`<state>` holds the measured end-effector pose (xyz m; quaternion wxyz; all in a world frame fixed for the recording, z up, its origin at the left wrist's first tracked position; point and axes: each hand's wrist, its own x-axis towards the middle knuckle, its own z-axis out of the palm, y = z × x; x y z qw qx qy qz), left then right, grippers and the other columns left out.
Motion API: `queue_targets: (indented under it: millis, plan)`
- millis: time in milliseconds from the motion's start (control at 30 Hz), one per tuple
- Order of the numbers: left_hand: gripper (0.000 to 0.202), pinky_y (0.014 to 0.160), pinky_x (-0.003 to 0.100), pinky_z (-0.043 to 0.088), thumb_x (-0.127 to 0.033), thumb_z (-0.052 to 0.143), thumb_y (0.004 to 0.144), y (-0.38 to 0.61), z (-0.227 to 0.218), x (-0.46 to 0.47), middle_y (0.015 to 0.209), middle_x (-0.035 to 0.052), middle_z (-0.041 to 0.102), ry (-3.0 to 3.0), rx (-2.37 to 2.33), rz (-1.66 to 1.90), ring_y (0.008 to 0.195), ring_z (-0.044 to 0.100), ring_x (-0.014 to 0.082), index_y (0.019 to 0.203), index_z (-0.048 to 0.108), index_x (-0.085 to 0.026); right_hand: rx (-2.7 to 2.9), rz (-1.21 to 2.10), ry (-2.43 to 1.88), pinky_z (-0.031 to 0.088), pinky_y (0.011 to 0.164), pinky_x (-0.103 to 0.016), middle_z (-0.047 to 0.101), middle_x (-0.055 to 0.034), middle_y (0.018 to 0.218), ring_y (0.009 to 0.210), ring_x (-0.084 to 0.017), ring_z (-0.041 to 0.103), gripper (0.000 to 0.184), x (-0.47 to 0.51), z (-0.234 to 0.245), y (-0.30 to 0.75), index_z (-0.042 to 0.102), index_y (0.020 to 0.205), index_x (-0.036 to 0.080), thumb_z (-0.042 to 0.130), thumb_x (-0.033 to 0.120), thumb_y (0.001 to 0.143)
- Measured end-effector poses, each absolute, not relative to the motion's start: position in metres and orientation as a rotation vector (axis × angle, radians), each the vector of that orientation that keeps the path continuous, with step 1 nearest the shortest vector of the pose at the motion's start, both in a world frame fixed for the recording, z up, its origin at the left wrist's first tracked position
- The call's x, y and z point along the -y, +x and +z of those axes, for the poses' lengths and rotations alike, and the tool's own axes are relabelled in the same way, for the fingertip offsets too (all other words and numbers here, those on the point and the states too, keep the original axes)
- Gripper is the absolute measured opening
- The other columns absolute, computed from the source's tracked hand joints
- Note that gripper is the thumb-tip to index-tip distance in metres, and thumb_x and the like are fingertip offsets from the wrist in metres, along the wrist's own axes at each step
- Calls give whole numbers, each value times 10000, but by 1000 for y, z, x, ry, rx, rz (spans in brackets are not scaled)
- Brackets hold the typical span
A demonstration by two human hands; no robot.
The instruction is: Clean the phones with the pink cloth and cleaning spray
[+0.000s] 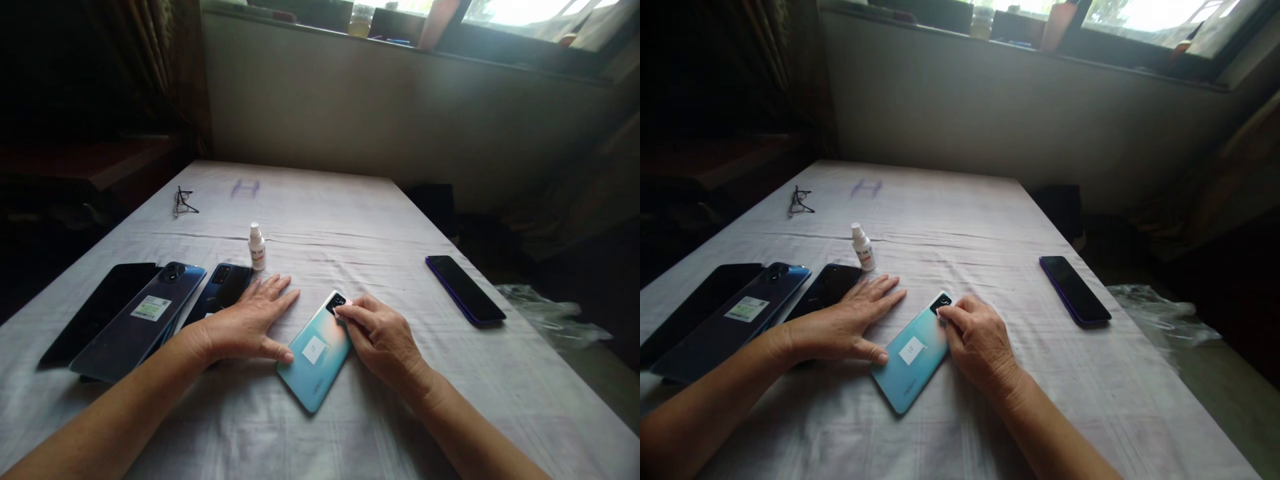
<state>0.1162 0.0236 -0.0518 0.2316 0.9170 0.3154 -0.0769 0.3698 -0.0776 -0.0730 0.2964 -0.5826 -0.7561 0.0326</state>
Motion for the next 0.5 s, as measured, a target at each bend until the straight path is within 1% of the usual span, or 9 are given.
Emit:
queue_targets:
  millis: [100, 167, 300, 400, 500]
  plan:
    - [1075, 1200, 637, 141, -700, 731, 763, 113, -55, -27, 1679, 236, 111, 2519, -856, -155, 1533, 67, 467, 1600, 282, -194, 2069, 76, -1652, 458, 715, -290, 696, -25, 883, 774, -178, 642, 229, 102, -65, 373, 747, 991, 251, 558, 146, 917]
    - [1048, 1194, 650, 152, -703, 721, 771, 113, -55, -27, 1678, 231, 134, 2518, -849, -136, 1530, 84, 475, 1592, 306, -202, 2054, 17, -1664, 430, 751, -314, 684, -24, 863, 783, -191, 620, 216, 115, -61, 372, 739, 976, 257, 561, 149, 915]
    - [1055, 1190, 672, 114, -714, 696, 786, 116, -53, -25, 1681, 240, 91, 2518, -864, -189, 1531, 46, 478, 1601, 282, -187, 2021, -23, -1509, 377, 834, -357, 662, -32, 854, 873, -224, 576, 235, 127, -57, 358, 722, 1005, 250, 549, 122, 908]
    - [1115, 1185, 681, 111, -762, 692, 750, 116, -53, -23, 1680, 244, 91, 2527, -867, -189, 1528, 37, 488, 1604, 272, -180, 2081, 32, -1450, 357, 806, -350, 636, -24, 818, 820, -209, 539, 232, 125, -58, 344, 717, 978, 247, 531, 117, 932]
    - [1133, 1185, 678, 130, -783, 689, 734, 116, -55, -24, 1682, 230, 111, 2545, -862, -174, 1528, 51, 489, 1608, 262, -202, 2122, 28, -1467, 338, 776, -346, 613, -24, 793, 792, -206, 515, 225, 118, -59, 336, 716, 926, 244, 531, 115, 932]
